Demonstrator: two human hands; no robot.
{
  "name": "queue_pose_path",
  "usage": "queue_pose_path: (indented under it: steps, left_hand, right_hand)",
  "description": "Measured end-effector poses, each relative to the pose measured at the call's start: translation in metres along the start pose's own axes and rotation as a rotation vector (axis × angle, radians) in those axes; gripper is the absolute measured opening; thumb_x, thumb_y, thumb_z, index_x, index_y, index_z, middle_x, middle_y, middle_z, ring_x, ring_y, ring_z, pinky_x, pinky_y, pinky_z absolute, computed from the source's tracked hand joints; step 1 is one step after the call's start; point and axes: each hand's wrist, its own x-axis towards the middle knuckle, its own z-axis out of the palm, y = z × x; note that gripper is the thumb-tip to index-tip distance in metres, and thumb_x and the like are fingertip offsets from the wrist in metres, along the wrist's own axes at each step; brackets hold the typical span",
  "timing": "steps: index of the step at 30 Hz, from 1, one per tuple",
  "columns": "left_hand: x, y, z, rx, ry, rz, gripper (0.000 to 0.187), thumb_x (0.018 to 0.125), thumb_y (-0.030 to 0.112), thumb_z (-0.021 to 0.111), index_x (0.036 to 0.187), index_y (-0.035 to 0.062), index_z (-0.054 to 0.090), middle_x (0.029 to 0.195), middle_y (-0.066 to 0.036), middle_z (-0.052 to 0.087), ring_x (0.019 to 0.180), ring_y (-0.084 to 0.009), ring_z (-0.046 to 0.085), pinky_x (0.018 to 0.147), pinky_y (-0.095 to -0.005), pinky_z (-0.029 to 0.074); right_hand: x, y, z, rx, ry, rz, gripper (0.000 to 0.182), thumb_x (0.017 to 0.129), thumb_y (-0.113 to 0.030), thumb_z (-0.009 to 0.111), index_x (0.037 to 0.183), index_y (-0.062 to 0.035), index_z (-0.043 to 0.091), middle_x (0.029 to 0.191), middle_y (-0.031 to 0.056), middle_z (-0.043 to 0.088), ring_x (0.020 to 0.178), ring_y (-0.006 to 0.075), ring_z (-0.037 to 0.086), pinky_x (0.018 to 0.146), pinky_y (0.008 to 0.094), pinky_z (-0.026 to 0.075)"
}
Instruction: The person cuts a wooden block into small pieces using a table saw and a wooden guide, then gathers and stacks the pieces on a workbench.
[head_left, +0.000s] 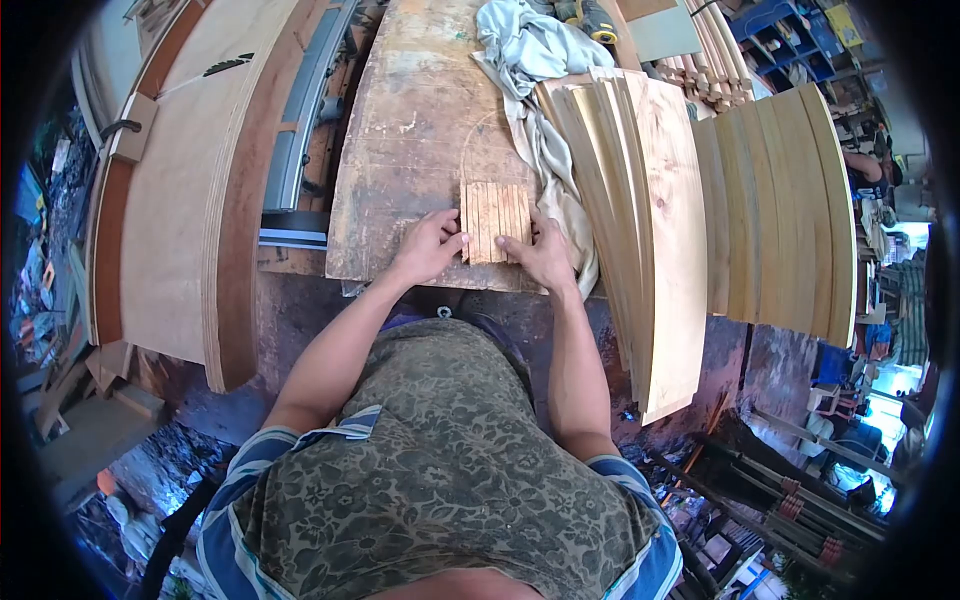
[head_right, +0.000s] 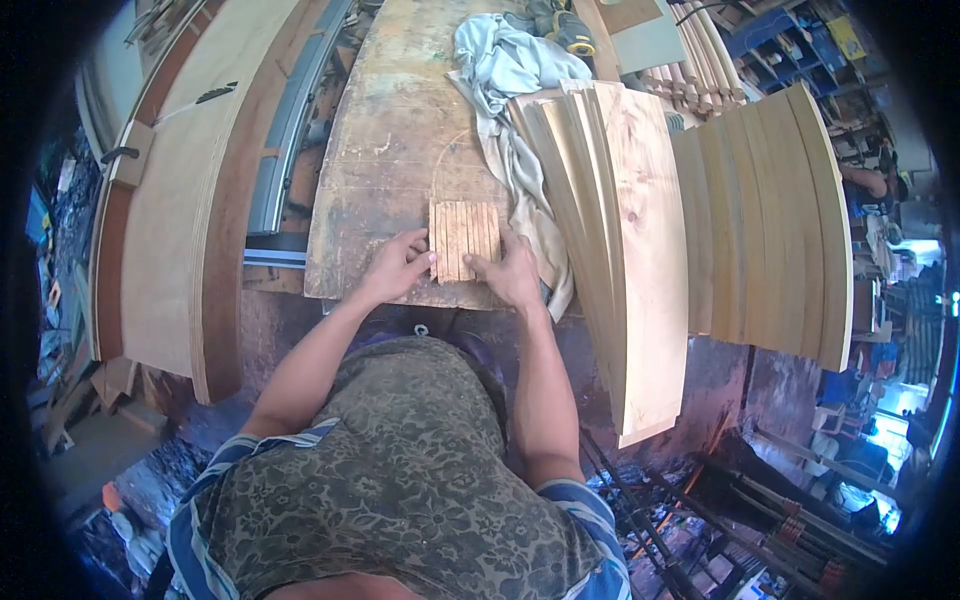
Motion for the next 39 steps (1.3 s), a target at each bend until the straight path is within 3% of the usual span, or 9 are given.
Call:
queue_pose_path:
  steps: [9,11,15,18,21,23,30,39]
  left_hand:
    - [-0.001,-0.003,0.000,-0.099,-0.013,0.038,0.055,0.100,0.014,0.070,0.146,-0.0097,0.051,0.104,-0.014,0.072,0.078,-0.0148,0.069,0.066,-0.0316,0.058]
    - [-0.003,0.001,0.002,-0.058,0.063,0.007,0.049,0.094,0.017,0.072,0.136,-0.0068,0.061,0.097,-0.013,0.075,0.080,-0.0211,0.074,0.075,-0.0366,0.059]
    - [-0.003,0.005,0.003,0.003,0.100,0.033,0.046,0.093,0.017,0.072,0.133,-0.0050,0.064,0.093,-0.014,0.075,0.077,-0.0220,0.074,0.074,-0.0368,0.058]
    - [-0.007,0.011,0.004,-0.034,0.102,0.026,0.044,0.092,0.020,0.072,0.130,-0.0028,0.066,0.088,-0.013,0.075,0.076,-0.0238,0.074,0.074,-0.0381,0.058]
    - [-0.008,0.014,0.007,0.061,0.104,0.053,0.044,0.091,0.023,0.072,0.128,-0.0013,0.068,0.087,-0.011,0.077,0.077,-0.0248,0.075,0.075,-0.0394,0.059]
    - [-0.007,0.016,0.008,0.133,0.108,0.109,0.048,0.094,0.015,0.071,0.136,-0.0057,0.063,0.082,-0.010,0.074,0.068,-0.0159,0.070,0.065,-0.0333,0.056]
    - [-0.009,0.011,0.009,0.055,0.108,0.090,0.047,0.094,0.016,0.071,0.136,-0.0043,0.063,0.082,-0.010,0.073,0.067,-0.0167,0.070,0.065,-0.0338,0.055]
    - [-0.005,-0.004,0.009,-0.122,0.045,0.052,0.045,0.099,0.010,0.068,0.139,-0.0054,0.059,0.082,-0.006,0.070,0.065,-0.0089,0.064,0.058,-0.0283,0.050]
  right_hand:
    - [0.000,-0.002,-0.003,0.035,-0.010,-0.020,0.066,0.082,-0.023,0.089,0.136,0.0052,0.065,0.112,0.0196,0.077,0.102,0.0257,0.073,0.095,0.0383,0.055]
    - [0.001,-0.003,-0.004,0.055,-0.040,0.012,0.065,0.082,-0.022,0.088,0.136,0.0048,0.065,0.112,0.0192,0.077,0.102,0.0255,0.073,0.094,0.0383,0.056]
    - [0.003,-0.003,-0.005,0.202,-0.079,0.031,0.065,0.083,-0.023,0.088,0.136,0.0047,0.065,0.112,0.0189,0.077,0.102,0.0266,0.073,0.094,0.0387,0.056]
    - [-0.001,-0.010,-0.007,0.181,-0.071,0.034,0.063,0.083,-0.021,0.088,0.137,0.0032,0.065,0.111,0.0181,0.077,0.099,0.0256,0.073,0.091,0.0383,0.056]
    - [-0.002,-0.007,-0.005,-0.080,0.031,-0.037,0.061,0.083,-0.020,0.087,0.137,0.0018,0.066,0.110,0.0176,0.077,0.097,0.0238,0.073,0.089,0.0376,0.057]
    - [0.001,-0.001,-0.003,-0.029,-0.013,-0.023,0.061,0.083,-0.020,0.087,0.136,0.0012,0.067,0.108,0.0179,0.078,0.097,0.0231,0.073,0.088,0.0376,0.057]
    - [0.003,0.007,0.001,0.009,-0.033,0.000,0.064,0.082,-0.022,0.088,0.137,0.0016,0.066,0.109,0.0184,0.078,0.099,0.0239,0.074,0.091,0.0385,0.056]
    - [-0.006,-0.013,-0.002,-0.067,0.052,-0.012,0.073,0.082,-0.023,0.090,0.142,0.0049,0.061,0.116,0.0225,0.075,0.107,0.0250,0.072,0.093,0.0382,0.058]
